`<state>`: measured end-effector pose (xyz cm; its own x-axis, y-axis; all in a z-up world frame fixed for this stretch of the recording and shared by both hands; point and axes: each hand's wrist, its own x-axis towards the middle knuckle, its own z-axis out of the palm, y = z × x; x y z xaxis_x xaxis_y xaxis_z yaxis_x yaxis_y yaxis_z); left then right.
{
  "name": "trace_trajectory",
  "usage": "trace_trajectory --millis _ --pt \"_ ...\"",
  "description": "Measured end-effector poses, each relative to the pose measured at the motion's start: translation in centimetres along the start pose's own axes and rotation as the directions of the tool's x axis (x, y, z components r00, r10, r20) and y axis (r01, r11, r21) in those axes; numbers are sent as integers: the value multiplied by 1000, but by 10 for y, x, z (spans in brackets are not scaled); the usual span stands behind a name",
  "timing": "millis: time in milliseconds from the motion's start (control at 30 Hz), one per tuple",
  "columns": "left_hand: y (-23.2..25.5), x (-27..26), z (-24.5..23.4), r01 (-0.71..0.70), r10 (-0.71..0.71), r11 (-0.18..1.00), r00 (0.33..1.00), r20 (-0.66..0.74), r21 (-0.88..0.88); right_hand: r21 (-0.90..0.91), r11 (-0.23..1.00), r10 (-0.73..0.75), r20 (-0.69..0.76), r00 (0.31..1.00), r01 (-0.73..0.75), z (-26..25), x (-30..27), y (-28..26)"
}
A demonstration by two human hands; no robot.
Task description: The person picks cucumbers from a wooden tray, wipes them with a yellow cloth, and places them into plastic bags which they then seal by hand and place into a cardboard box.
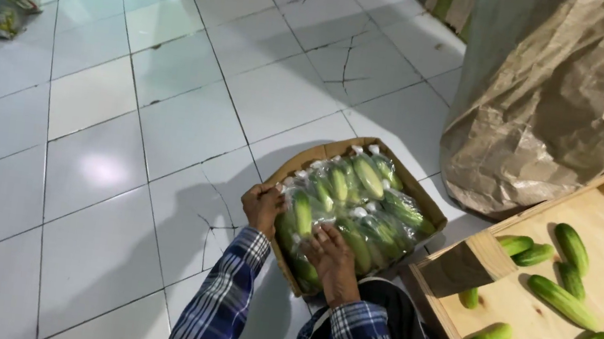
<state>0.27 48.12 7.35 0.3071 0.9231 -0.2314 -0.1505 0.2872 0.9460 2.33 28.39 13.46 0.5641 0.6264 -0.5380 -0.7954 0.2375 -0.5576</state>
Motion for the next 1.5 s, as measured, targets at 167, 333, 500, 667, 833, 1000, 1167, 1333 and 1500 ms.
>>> trace_trajectory --millis 167,333,500,667,833,1000,1167,1333,1500 --pt "-58 61 -14 -40 114 941 972 -204 336 175 985 -14 112 994 -5 -22 45 29" --pt "-43 60 -18 -168 328 782 930 -167 600 152 988 23 120 992 -41 -25 53 34" --pt "-13 25 -12 -391 558 569 830 9 724 23 991 126 181 975 -132 -22 55 34" --pt "-23 31 -9 -367 332 152 894 302 918 -88 985 162 224 961 -146 -28 65 42" --pt "-1 24 -11 -307 300 -35 904 303 951 -181 977 154 239 959 -112 -13 45 29" --pt "-12 41 -18 -382 290 -50 879 379 923 -124 989 108 212 971 -82 -33 66 59" --pt "-13 29 -34 -468 544 3 742 392 884 89 996 1 285 959 -27 -35 74 78" --pt "-3 -21 -46 -783 652 127 528 543 609 129 991 -30 346 938 -16 -28 45 67" --pt "-1 -78 -39 -833 596 226 528 605 505 144 988 -14 386 923 -46 -30 18 44"
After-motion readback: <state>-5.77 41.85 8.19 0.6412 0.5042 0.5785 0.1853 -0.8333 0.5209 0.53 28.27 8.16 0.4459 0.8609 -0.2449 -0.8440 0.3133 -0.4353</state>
